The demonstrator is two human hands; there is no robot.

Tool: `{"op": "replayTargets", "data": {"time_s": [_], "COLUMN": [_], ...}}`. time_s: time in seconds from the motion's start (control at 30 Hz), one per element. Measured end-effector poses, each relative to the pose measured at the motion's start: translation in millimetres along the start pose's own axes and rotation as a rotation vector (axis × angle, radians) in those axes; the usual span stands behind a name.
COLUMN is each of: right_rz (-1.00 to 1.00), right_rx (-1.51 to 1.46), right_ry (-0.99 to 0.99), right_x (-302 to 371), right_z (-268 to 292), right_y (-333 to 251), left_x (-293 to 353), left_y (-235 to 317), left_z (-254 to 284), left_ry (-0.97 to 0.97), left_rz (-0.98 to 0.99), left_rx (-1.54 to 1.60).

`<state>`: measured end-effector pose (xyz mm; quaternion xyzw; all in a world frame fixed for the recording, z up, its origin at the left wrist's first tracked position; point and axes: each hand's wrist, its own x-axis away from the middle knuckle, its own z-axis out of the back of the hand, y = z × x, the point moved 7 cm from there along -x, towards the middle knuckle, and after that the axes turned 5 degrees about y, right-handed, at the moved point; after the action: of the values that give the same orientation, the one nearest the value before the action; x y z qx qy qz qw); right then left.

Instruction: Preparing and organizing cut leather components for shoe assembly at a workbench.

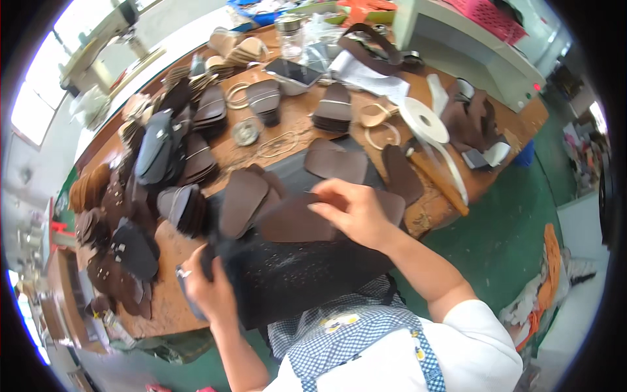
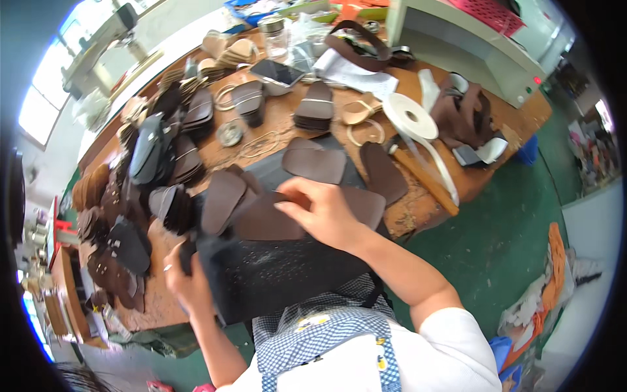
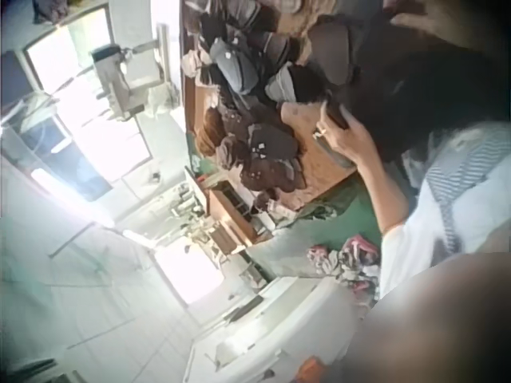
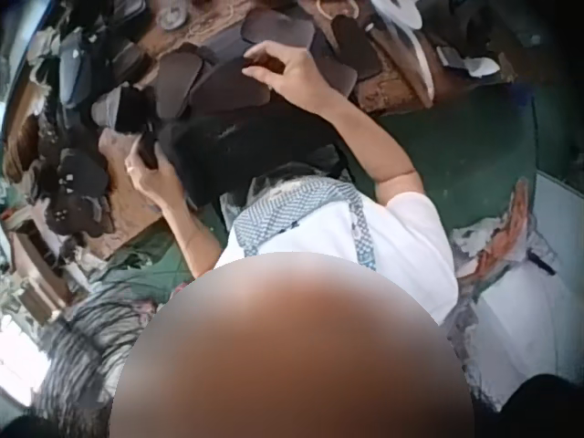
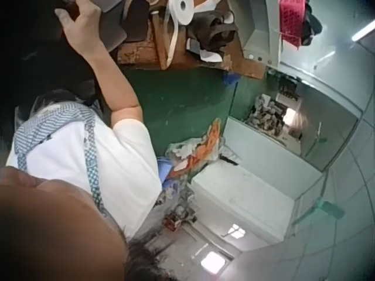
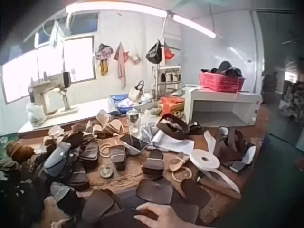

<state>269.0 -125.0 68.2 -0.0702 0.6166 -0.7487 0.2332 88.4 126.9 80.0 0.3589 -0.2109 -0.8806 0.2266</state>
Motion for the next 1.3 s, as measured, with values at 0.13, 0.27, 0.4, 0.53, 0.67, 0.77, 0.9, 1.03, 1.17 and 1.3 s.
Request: {"op": "replayTargets", "data": {"time_s": [0.13, 0.27, 0.4, 0.53, 0.67, 0.77, 0.9, 1.03, 1.17, 1.3], "right_rz": [0.12, 0.339, 0.252, 0.089, -0.031, 0.0, 0.115, 0.36, 0.358, 0.291], "right_rx": [0.093, 0.478, 0.701, 0.919, 0.944, 0.912, 1.018, 1.156, 0.586, 0.452], "right_ry": [-0.113, -0.001, 0.239, 0.278, 0.21, 0.233, 0.269, 0.291, -0.092, 0.176], "right_x": [-22.2, 0.2, 27.2, 50.5, 59.0, 62.2, 68.4, 74.3, 87.6, 72.5], "right_z": [-42.0, -27.1, 37.8, 85.0, 94.4, 93.5, 80.9, 57.9, 22.3, 30.9], "right_y": [8.3, 0.8, 12.9, 28.0, 41.9, 37.3, 31.0, 14.8, 6.3, -10.0], "left_x": [12.9, 27.3, 48.4, 66.2, 72.0, 68.4, 74.5, 84.2, 104.4, 111.4], "left_y": [-7.1, 4.8, 17.4, 51.0, 82.2, 93.1, 74.9, 62.3, 68.3, 70.8], "left_z": [41.6, 41.3, -2.6, -52.9, -81.6, -81.8, -64.5, -44.1, -59.0, -63.2], "left_ry": [0.222, 0.089, -0.257, -0.43, -0.55, -0.46, -0.313, -0.277, -0.637, -0.686], "left_rz": [0.193, 0.392, 0.497, 0.463, 0.361, 0.06, -0.015, -0.215, -0.342, -0.303], "left_rx": [0.099, 0.411, 0.627, 0.668, 0.694, 0.334, 0.08, 0.011, 0.082, 0.041]}}
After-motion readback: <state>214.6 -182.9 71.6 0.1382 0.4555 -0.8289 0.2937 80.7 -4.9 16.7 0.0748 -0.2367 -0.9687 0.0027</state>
